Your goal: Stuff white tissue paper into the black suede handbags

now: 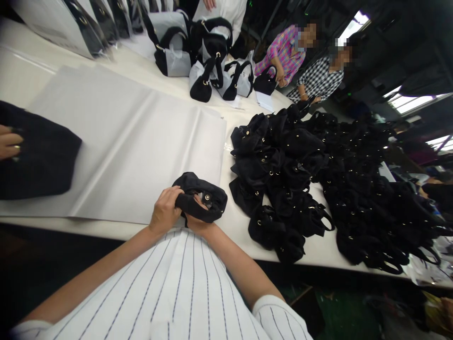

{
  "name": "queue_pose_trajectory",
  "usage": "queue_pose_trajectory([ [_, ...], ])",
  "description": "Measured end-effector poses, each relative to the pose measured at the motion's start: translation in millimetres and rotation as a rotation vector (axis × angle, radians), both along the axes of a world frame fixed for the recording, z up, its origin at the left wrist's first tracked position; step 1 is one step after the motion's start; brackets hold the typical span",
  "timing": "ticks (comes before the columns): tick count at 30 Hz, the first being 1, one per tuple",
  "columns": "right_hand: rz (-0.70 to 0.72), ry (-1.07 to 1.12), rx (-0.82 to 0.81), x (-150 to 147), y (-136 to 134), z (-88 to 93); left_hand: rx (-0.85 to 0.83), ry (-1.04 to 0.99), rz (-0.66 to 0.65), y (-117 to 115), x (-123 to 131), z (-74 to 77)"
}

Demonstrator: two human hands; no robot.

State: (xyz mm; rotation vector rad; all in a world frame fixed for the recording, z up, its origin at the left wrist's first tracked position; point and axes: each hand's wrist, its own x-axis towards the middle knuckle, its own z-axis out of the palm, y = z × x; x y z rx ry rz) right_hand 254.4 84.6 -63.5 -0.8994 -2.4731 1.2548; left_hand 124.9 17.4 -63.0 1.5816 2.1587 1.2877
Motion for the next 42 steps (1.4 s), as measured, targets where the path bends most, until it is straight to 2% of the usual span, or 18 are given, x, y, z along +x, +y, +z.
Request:
queue_pose_trajectory([
  [7,0.082,-0.058,0.261,-12.9,30.4,-15.9,0.0,-0.01,-0.076,-2.8,0.6,-6.9],
  [12,-0.058,-0.05,0.353,-31.4,37.5,-24.1,-0.021,-0.01,-0.058,7.4,4.8,-13.6],
  [18,0.001,0.026,0.204,-15.6,32.6,-16.0,-0.014,0.006,-0.079,7.2,9.6,-15.7],
  [23,-0.104,-0.095,0.198,-0.4,17.7,-6.6,-0.016,0.051,-0.102,4.0,9.4,-15.5],
  [29,-0.11,-0.03,0.056,19.9,32.7,12.6,-0.142,0.211,-0.118,9.1,8.0,0.0],
  [32,-0.167,0.044,-0.125,43.0,17.4,24.7,-0.227,0.282,-0.071,9.6,2.5,6.5],
  [35,-0.324,0.186,-0.255,63.2,-11.1,26.7,-0.265,0.265,0.019,14.4,-6.6,10.3],
  [39,-0.712,0.194,-0.338,75.7,-33.0,14.4,-0.306,0.223,0.106,18.5,-3.6,14.1],
  [41,-0.816,0.16,-0.393,77.3,-30.3,6.0,-0.326,0.244,0.067,12.3,11.0,15.3],
  [42,-0.85,0.156,-0.408,78.0,-26.3,1.5,-0.337,0.254,-0.008,7.1,20.1,15.7],
])
